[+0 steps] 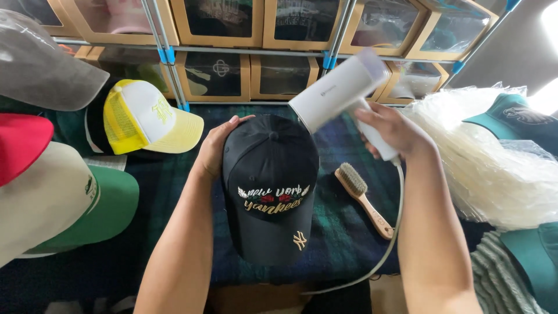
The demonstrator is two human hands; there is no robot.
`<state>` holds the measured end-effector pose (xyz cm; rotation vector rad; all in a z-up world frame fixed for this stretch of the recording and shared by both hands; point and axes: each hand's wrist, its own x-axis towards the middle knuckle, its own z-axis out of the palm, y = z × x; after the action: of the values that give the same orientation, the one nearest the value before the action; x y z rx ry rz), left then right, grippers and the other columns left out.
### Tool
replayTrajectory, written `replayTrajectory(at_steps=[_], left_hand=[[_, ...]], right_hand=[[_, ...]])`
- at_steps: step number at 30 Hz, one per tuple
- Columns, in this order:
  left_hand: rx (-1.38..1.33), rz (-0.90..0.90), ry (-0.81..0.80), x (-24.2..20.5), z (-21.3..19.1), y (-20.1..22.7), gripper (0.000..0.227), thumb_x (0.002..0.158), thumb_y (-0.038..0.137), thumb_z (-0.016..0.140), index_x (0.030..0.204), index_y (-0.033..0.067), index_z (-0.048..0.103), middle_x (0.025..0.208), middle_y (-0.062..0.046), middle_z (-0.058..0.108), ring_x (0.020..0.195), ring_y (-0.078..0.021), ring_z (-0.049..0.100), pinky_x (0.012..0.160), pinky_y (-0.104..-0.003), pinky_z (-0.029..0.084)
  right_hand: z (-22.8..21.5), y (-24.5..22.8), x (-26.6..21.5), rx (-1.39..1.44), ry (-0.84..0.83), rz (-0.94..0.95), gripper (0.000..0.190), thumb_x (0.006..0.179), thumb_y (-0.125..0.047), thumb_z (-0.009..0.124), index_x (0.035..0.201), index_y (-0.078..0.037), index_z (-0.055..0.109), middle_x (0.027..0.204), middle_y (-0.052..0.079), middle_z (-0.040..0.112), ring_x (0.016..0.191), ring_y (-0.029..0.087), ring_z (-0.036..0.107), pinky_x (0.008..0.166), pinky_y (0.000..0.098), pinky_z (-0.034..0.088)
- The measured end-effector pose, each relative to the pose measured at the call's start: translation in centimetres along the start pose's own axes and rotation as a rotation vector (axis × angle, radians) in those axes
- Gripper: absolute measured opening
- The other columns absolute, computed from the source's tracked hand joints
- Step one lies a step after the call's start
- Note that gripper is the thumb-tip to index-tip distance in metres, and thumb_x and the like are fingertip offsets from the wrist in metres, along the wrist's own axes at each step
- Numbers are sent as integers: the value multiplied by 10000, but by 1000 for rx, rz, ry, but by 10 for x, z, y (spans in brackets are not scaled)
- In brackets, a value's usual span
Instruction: Cleaning and steaming a black baseball cap using a brush and a handheld steamer to remove lint and restore shape.
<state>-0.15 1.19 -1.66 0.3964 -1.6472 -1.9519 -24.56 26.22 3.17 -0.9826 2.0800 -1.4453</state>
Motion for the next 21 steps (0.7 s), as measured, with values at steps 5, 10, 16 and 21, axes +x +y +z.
replayTrajectory(at_steps=[5,10,16,21], left_hand=[[3,4,-4,6,-4,-6,455,958,443,545,1242,159,760,1222,-160,728,1159,-261,641,1173,-400,383],[25,4,-18,6,-5,-6,456,963,458,522,1235,183,765,1248,-157,723,1196,-282,643,1187,-405,368],[11,8,-102,18,-17,-13,507,953,406,478,1230,74,743,1209,-109,755,1116,-197,673,1050,-319,481],[-43,-34,-84,19,-17,-12,493,942,385,514,1237,59,737,1203,-107,753,1118,-175,672,1042,-296,499]], right_hand=[[-5,39,23,101,-125,247,325,970,-356,623,1139,-79,638,671,152,559,405,217,593,326,357,504],[-9,76,-31,269,-40,254,378,980,-315,609,1263,-65,611,624,196,507,361,296,558,289,426,468],[7,-39,-99,-123,36,136,684,893,-433,546,1487,-99,488,844,143,542,565,242,562,453,358,520],[60,-170,-82,-869,-16,288,682,922,-505,468,1584,-356,402,1282,24,665,901,258,660,751,377,557]])
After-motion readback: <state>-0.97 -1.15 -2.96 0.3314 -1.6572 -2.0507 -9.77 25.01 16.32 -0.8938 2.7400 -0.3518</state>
